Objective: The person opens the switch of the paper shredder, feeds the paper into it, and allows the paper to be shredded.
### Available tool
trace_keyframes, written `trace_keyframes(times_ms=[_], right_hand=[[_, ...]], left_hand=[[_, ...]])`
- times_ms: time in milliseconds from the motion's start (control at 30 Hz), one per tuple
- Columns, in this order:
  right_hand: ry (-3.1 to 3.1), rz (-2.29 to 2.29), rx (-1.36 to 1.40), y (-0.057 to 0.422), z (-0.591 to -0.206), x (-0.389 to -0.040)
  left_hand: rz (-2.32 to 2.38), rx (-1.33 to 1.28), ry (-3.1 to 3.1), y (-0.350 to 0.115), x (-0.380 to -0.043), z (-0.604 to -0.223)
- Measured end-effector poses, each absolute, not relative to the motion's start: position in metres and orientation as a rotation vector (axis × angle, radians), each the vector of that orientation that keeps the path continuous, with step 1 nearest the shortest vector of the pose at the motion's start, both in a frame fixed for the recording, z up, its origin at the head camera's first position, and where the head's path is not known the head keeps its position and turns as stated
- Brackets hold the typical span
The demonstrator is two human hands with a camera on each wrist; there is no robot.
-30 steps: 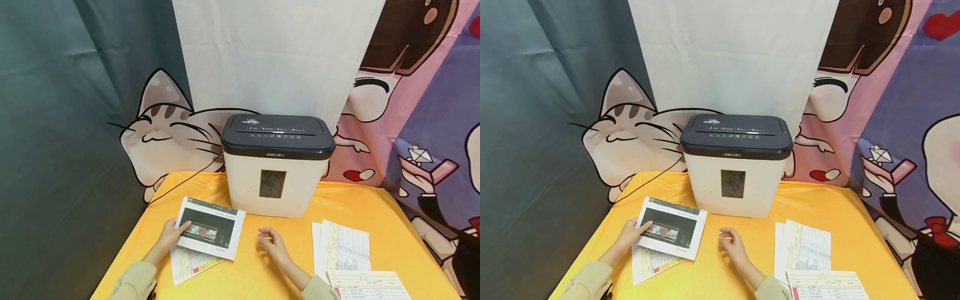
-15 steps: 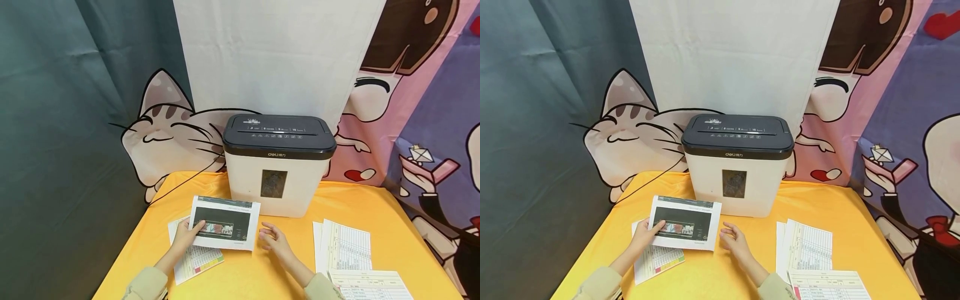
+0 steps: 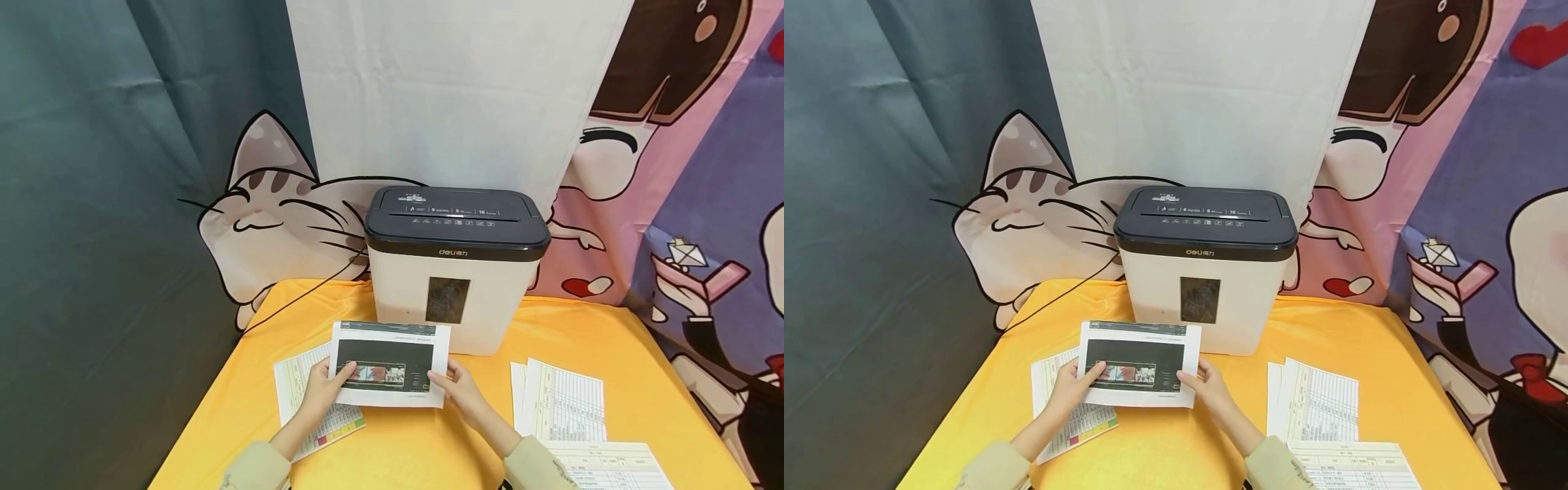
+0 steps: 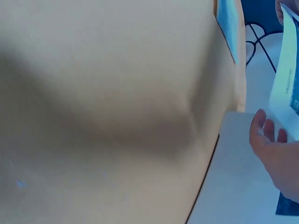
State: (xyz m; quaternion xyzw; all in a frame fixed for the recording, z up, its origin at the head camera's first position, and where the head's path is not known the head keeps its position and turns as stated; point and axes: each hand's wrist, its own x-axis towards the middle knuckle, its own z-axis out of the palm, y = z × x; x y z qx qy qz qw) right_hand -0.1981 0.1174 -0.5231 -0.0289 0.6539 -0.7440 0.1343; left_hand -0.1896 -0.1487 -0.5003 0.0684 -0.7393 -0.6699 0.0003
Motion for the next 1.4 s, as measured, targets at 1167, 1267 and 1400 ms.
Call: trace_keyframes(times_ms=[1167,1267,1400], right_hand=[[1.956,-2.148,0.041,0.160,-0.489,-0.194],[1.955,-2.172,0.067,0.160,-0.485,-0.193],[1.987,-2.190,0.098,0.160,-0.482,-0.194]], left_hand=[[-2.287,-0.046,-2.203,-0.093,-0.193,-0.479],[-2.290,-0.069,-2.200,-0.092,-0.194,-0.476],[-2.301,-0.113,-2.193,-0.092,-0.196,-0.473]])
